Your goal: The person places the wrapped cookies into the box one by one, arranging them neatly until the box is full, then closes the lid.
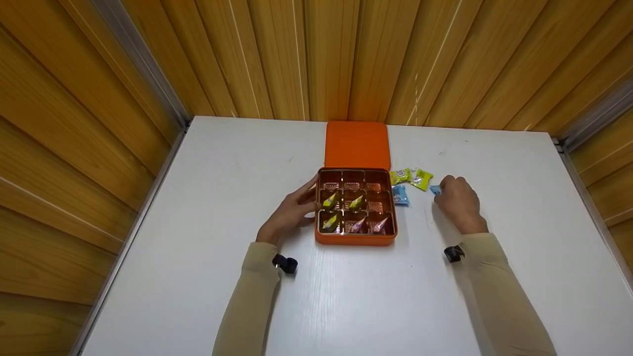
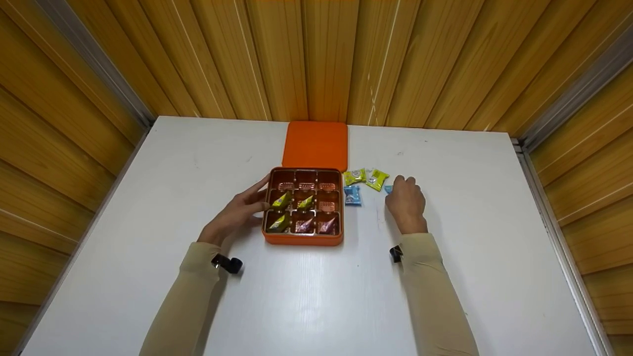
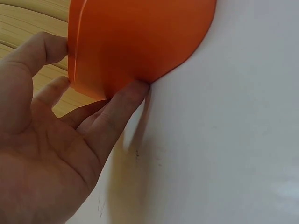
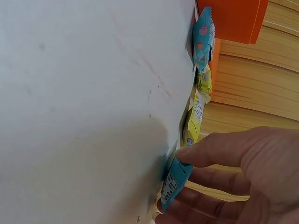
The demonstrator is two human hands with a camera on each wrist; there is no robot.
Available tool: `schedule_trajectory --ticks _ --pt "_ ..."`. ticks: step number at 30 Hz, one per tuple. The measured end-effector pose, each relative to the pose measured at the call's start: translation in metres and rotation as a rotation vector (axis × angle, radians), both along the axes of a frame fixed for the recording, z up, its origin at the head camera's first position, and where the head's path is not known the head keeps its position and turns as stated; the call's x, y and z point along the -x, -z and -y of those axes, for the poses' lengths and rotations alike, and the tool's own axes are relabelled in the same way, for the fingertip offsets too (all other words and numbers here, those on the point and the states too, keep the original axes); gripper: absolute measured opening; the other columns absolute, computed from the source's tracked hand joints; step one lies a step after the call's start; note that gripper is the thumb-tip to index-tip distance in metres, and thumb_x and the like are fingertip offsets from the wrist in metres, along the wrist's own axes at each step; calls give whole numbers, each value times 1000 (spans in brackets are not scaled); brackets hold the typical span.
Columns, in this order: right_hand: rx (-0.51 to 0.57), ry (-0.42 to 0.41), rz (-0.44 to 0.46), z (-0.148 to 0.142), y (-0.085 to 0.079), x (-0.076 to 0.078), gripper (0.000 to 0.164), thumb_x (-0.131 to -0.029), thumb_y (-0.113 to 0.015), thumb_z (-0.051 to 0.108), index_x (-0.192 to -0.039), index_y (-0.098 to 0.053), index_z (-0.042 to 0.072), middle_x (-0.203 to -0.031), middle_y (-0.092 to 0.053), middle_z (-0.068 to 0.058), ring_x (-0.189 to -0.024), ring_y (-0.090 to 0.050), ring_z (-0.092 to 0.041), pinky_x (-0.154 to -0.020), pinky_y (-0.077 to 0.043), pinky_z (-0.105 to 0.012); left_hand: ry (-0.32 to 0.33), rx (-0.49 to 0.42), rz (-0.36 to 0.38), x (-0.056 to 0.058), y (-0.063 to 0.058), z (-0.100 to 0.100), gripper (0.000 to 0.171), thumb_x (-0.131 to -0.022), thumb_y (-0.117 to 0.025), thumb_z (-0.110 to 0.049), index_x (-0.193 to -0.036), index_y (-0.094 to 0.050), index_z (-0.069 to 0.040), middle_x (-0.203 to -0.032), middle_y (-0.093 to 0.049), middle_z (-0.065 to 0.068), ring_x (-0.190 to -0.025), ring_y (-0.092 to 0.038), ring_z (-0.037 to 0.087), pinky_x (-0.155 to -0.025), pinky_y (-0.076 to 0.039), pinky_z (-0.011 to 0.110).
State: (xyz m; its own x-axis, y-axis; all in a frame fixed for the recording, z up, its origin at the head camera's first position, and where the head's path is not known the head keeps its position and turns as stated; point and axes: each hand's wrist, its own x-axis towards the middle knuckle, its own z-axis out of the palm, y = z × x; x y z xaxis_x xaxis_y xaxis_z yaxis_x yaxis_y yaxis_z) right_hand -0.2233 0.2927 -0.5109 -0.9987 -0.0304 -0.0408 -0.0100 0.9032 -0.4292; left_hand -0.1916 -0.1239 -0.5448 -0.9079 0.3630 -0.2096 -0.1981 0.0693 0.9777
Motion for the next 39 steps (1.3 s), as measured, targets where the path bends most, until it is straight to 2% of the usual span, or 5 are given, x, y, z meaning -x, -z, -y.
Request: schedule_trajectory --ticks 9,19,26,33,39 --pt "42 2 -35 -3 1 -1 30 -93 -62 -2 -117 -65 -19 -109 -67 -36 -92 -66 -44 -76 -55 -55 -3 -5 5 0 0 0 79 -102 -67 -13 -167 -32 -43 -169 -35 8 -146 -47 29 -100 -57 52" --pt "105 27 -3 -6 0 -1 33 -96 -60 0 -121 -61 -21 -114 -66 -38 -96 -64 -43 -82 -55 -55 -6 16 -18 0 1 -1 80 -102 -68 -13 -167 -32 -43 -168 -38 10 -142 -52 31 -100 -56 53" --pt "125 34 -42 -8 -2 -1 29 -96 -62 0 -117 -62 -19 -109 -67 -35 -91 -62 -40 -80 -54 -52 -12 -7 -3 0 1 -1 78 -104 -67 -13 -167 -32 -41 -166 -41 10 -137 -56 32 -99 -58 52" --pt "131 47 -26 -10 -1 -2 27 -97 -62 2 -117 -61 -17 -106 -67 -32 -88 -63 -37 -76 -53 -47 -2 -9 -4 2 3 -1 80 -102 -66 -12 -167 -31 -44 -166 -41 9 -135 -58 31 -97 -59 52" --pt "124 35 -45 -10 -2 -3 26 -97 -63 1 -116 -62 -17 -109 -68 -34 -89 -64 -38 -77 -54 -49 4 -3 -2 1 2 -1 79 -103 -67 -15 -167 -30 -43 -166 -41 9 -137 -56 30 -100 -57 51"
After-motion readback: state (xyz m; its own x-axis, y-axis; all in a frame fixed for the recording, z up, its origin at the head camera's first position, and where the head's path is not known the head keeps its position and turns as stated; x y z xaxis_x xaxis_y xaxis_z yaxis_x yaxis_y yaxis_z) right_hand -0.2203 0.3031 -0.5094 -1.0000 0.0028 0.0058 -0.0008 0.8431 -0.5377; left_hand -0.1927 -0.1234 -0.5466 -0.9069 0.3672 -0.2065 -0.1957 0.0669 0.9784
